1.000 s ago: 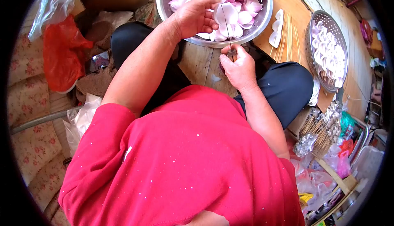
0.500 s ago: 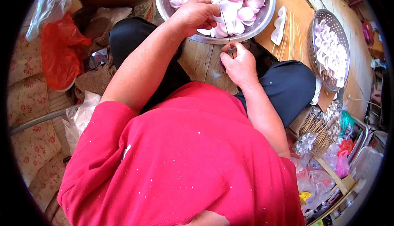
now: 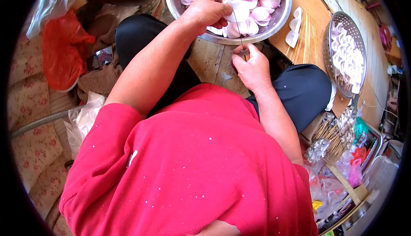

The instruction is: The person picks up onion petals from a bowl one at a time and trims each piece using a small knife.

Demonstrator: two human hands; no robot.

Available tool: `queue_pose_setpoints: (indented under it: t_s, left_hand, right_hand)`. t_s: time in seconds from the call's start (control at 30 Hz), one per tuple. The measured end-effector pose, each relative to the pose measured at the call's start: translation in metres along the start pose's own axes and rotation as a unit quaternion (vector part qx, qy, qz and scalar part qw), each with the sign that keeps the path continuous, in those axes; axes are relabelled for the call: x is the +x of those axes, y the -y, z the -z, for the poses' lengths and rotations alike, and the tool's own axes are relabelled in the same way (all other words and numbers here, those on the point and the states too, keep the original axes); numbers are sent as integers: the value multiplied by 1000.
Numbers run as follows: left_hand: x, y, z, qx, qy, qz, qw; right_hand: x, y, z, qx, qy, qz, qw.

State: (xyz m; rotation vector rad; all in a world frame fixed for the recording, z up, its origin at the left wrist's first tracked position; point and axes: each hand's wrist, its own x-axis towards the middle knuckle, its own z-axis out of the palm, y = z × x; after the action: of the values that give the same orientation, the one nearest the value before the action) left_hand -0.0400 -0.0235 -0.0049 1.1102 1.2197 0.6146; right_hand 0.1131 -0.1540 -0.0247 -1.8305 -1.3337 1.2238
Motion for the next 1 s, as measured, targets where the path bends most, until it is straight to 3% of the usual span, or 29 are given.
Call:
queue_pose_setpoints:
  t_s: [0.2, 0.4, 0.47, 0.5, 0.6, 0.7, 0.77, 0.83, 0.93, 1.0]
  left_hand:
    - [-4, -3, -4, 14, -3, 22, 1000]
    - [-11, -7, -7, 30, 30, 39, 998]
    - [-14, -4, -8, 12, 114, 62, 991]
    - [-15, 0, -12, 14, 152, 56, 987]
    - [-16, 0, -17, 27, 133, 66, 989]
    - [-11, 1, -13, 49, 70, 22, 996]
    - [3, 9, -4, 231, 11, -104, 967]
    - [13, 4, 1, 262, -32, -135, 955]
    - [33, -10, 5, 333, -94, -146, 927]
    - [49, -15, 8, 295, -130, -150, 935]
  right_hand:
    - [1, -4, -1, -22, -9, 23, 999]
    - [5, -8, -2, 42, 31, -40, 998]
    - [3, 4, 4, 150, 75, -131, 977]
    - [5, -2, 1, 151, 73, -132, 977]
    - [13, -12, -5, 114, 32, -74, 990]
    - [9, 5, 3, 156, 20, -139, 978]
    - [8, 3, 3, 210, -12, -139, 968]
    - [7, 1, 5, 203, -7, -138, 969]
    - [6, -2, 5, 185, -25, -99, 977]
    - [4, 0, 8, 195, -36, -99, 975]
